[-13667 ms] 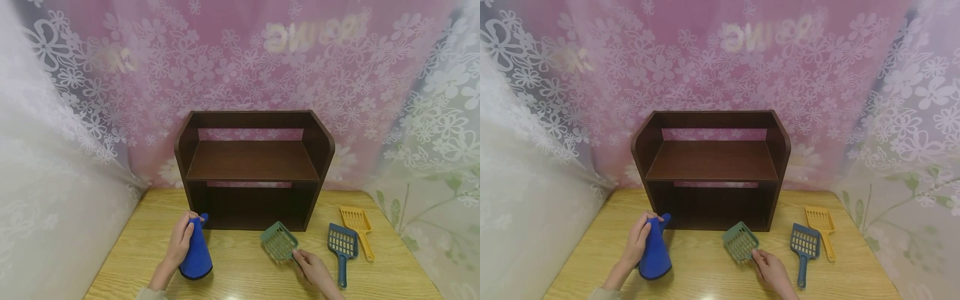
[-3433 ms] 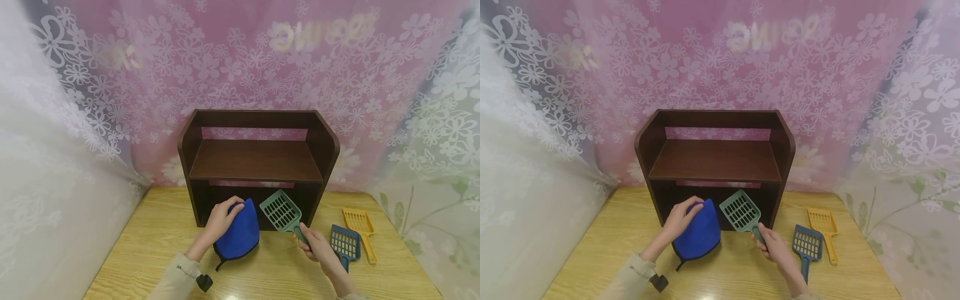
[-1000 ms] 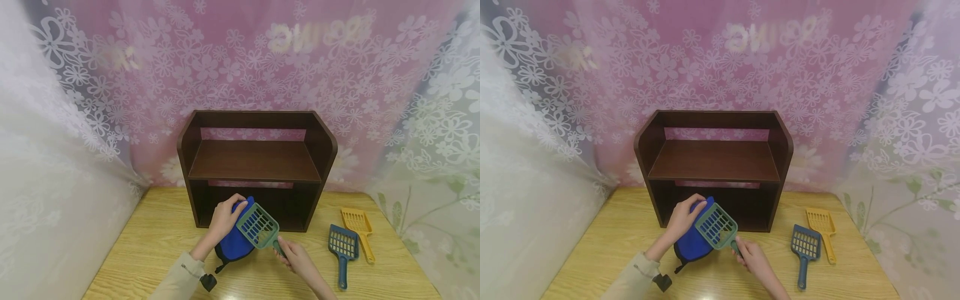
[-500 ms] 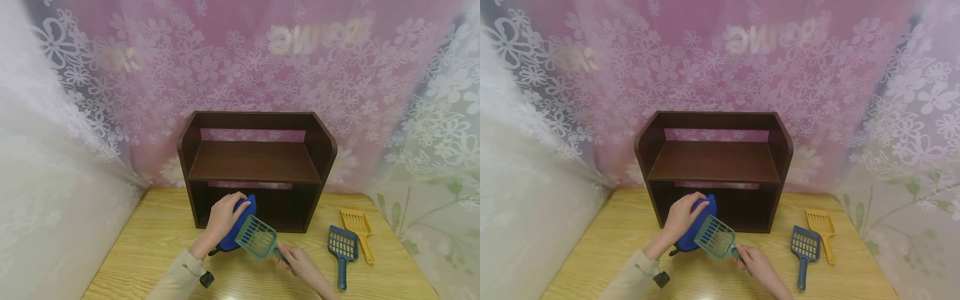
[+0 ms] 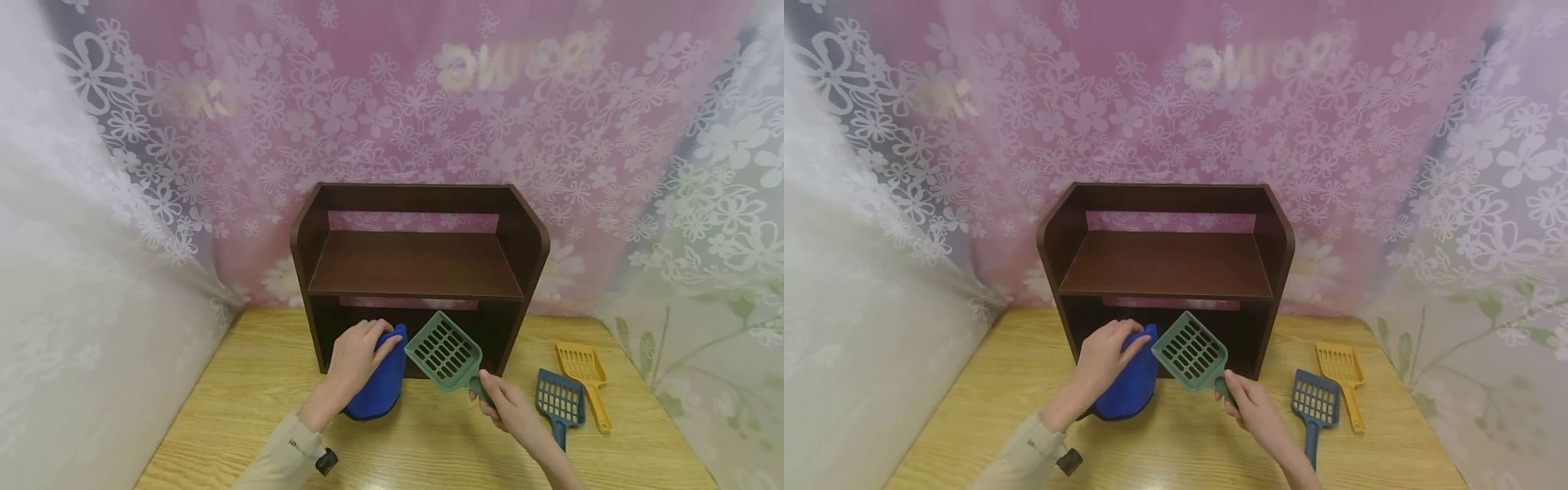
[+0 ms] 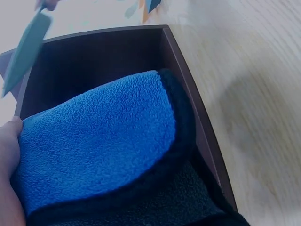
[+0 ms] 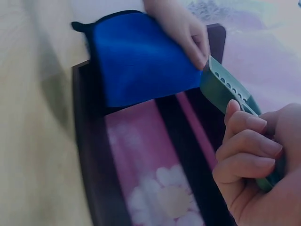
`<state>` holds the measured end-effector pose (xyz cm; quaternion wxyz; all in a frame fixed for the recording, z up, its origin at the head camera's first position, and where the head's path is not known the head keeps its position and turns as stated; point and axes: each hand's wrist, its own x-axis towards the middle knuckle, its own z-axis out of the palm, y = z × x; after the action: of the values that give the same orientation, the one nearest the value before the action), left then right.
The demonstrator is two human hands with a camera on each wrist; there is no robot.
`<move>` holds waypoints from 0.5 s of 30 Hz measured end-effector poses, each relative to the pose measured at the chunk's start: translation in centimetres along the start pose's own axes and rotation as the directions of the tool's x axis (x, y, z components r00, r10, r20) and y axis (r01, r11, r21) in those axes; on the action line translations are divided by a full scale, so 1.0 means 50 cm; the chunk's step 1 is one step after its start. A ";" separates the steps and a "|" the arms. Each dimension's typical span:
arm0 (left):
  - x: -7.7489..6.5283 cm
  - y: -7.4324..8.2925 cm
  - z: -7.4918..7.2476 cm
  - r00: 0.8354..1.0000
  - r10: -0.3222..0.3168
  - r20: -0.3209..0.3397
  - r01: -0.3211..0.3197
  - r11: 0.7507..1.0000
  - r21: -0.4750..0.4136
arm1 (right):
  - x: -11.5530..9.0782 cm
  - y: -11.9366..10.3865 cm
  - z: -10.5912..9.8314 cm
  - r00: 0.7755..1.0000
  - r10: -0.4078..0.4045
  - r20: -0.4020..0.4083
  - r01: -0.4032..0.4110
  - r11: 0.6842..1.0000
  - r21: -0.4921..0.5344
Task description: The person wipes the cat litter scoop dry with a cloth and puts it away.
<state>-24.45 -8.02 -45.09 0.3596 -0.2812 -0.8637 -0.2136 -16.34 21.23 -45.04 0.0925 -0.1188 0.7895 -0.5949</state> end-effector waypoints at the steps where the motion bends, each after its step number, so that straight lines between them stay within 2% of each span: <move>1: -0.003 -0.001 -0.001 1.000 -0.002 0.002 0.002 1.000 0.001 | 0.004 -0.008 -0.001 1.000 -0.022 -0.008 0.022 1.000 -0.001; 6: -0.019 -0.005 -0.008 1.000 -0.013 0.008 0.013 1.000 0.007 | 0.032 -0.045 -0.009 0.992 -0.108 -0.059 0.110 0.994 0.025; 11: -0.036 -0.010 -0.015 1.000 -0.012 -0.003 0.012 1.000 0.008 | 0.069 -0.070 -0.014 0.986 -0.114 -0.124 0.123 0.991 0.062; 15: -0.047 -0.015 -0.018 1.000 -0.007 -0.022 0.007 1.000 0.005 | 0.096 -0.086 -0.016 0.985 -0.106 -0.138 0.117 0.990 0.075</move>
<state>-23.12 -9.89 -46.37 0.3689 -0.2751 -0.8613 -0.2156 -20.81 19.40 -40.69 0.0109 -0.1188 0.7609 -0.6378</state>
